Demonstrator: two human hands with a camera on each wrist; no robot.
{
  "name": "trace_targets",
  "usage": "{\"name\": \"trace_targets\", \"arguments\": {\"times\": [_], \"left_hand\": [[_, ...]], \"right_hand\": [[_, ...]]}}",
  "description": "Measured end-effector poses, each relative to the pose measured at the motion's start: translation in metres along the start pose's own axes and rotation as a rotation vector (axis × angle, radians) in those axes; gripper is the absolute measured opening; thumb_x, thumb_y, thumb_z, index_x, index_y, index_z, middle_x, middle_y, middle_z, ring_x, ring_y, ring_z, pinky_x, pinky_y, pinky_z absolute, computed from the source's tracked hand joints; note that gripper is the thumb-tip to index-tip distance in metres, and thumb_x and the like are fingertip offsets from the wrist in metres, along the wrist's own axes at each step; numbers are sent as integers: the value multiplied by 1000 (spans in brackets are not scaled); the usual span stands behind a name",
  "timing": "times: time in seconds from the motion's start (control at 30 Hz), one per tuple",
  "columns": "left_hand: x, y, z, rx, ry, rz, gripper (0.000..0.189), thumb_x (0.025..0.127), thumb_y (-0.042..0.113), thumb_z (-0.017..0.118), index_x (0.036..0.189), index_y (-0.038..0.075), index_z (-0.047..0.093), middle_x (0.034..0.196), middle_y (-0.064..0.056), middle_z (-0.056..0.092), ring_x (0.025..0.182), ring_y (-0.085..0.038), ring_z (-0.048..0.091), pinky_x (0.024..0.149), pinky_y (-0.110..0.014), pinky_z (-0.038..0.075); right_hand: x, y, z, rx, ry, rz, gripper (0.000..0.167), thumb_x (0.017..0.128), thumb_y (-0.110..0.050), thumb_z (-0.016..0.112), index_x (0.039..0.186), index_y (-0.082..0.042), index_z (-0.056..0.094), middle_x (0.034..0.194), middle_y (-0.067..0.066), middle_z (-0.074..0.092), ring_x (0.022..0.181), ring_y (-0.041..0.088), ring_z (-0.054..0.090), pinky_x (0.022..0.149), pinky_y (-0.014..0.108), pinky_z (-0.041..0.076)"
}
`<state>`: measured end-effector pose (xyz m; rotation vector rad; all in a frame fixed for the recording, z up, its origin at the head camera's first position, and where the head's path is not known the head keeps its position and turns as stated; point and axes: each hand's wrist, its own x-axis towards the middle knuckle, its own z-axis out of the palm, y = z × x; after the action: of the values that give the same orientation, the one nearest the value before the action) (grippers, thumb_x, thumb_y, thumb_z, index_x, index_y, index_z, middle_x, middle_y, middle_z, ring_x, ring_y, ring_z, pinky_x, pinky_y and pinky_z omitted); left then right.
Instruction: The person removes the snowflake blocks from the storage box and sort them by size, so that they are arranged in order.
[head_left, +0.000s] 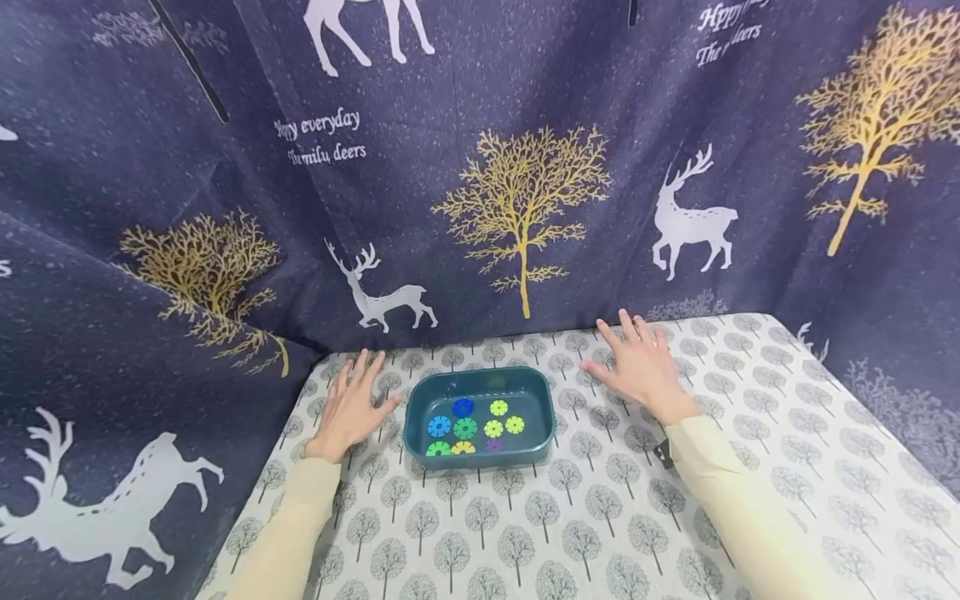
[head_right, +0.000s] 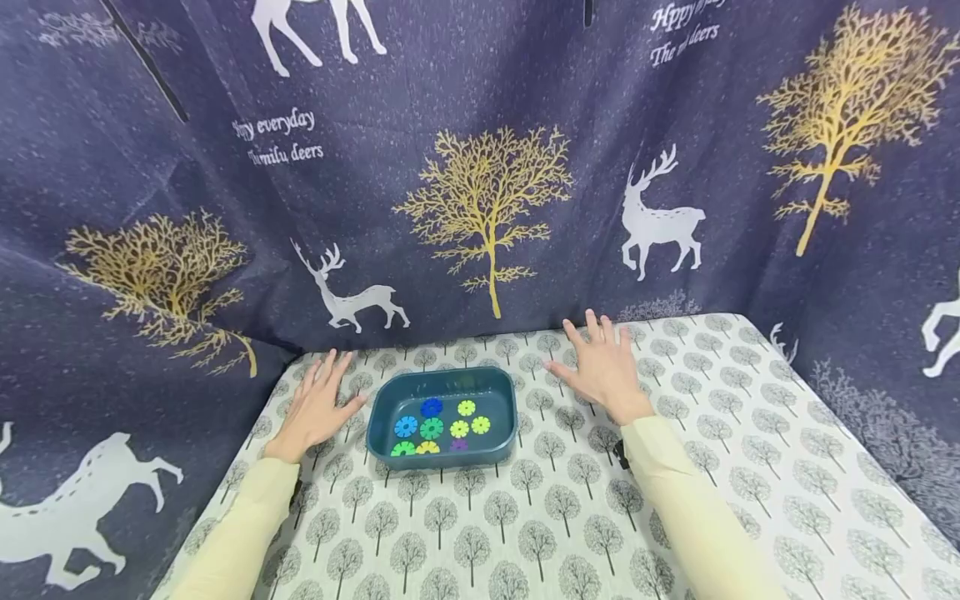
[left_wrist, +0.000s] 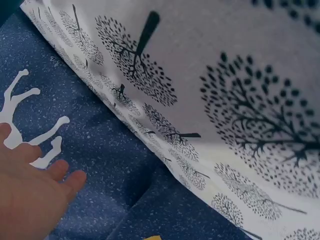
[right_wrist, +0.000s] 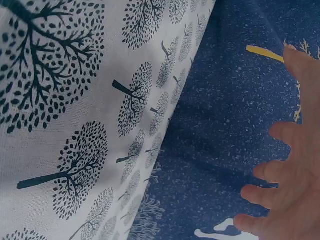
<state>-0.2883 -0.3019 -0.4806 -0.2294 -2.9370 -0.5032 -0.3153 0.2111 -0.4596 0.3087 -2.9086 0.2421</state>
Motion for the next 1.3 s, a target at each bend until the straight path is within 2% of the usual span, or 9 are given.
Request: {"name": "trace_targets", "arguments": {"times": [0.2, 0.4, 0.5, 0.6, 0.67, 0.77, 1.0, 1.17, 1.3], "left_hand": [[-4, 5, -3, -105, 28, -19, 88, 106, 51, 65, 176, 22, 21, 184, -22, 13, 165, -62, 12, 131, -82, 10], [-13, 19, -8, -353, 59, -12, 73, 106, 33, 71, 167, 12, 38, 168, -28, 41, 150, -52, 47, 120, -74, 43], [-18, 27, -10, -454, 47, -4, 69, 105, 26, 73, 162, 4, 42, 153, -29, 49, 137, -50, 54, 114, -66, 50], [-24, 32, -11, -472, -9, -10, 77, 104, 29, 74, 166, 6, 36, 155, -29, 48, 139, -51, 53, 115, -66, 50], [-28, 36, -11, -466, -61, -19, 87, 103, 34, 76, 172, 12, 27, 162, -29, 44, 143, -52, 51, 116, -67, 50], [-31, 42, -9, -471, -130, -24, 101, 99, 40, 79, 176, 21, 15, 174, -26, 32, 152, -53, 46, 117, -70, 49], [-30, 51, -3, -449, -235, -14, 125, 89, 45, 89, 177, 26, 3, 182, -22, 16, 162, -53, 34, 121, -79, 40], [-27, 51, 1, -423, -269, 3, 137, 81, 49, 94, 177, 25, 0, 183, -22, 12, 163, -55, 30, 120, -81, 39], [-25, 51, 5, -395, -294, 24, 146, 76, 51, 98, 177, 23, -3, 185, -22, 4, 167, -56, 18, 125, -81, 32]], "right_hand": [[-4, -7, -3, 73, 51, 2, 90, 103, -68, 60, 169, -11, 39, 176, 30, 30, 160, 56, 32, 127, 81, 24], [-12, -19, -5, 252, 122, -24, 78, 103, -50, 71, 159, -1, 50, 160, 31, 52, 148, 55, 49, 121, 77, 38], [-16, -27, -3, 350, 157, -48, 68, 102, -36, 75, 152, 6, 55, 146, 33, 63, 133, 53, 61, 113, 70, 51], [-18, -37, -1, 426, 189, -75, 57, 101, -25, 78, 144, 9, 61, 122, 29, 73, 108, 45, 70, 95, 58, 61], [-18, -44, -1, 465, 204, -88, 49, 99, -19, 79, 138, 8, 66, 106, 22, 76, 91, 36, 71, 80, 47, 60], [-20, -56, -4, 512, 196, -118, 43, 97, -16, 81, 132, 7, 70, 96, 16, 77, 80, 26, 69, 72, 33, 56], [-22, -86, -6, 545, 113, -236, 36, 95, -15, 84, 124, 3, 75, 91, 8, 76, 76, 12, 66, 68, 23, 55], [-19, -111, -4, 563, 35, -298, 39, 94, -19, 85, 126, 1, 75, 95, 9, 78, 77, 12, 66, 69, 26, 55], [-11, -134, 4, 540, -75, -357, 43, 94, -22, 85, 130, -1, 75, 101, 11, 78, 81, 13, 66, 77, 32, 58]]}}
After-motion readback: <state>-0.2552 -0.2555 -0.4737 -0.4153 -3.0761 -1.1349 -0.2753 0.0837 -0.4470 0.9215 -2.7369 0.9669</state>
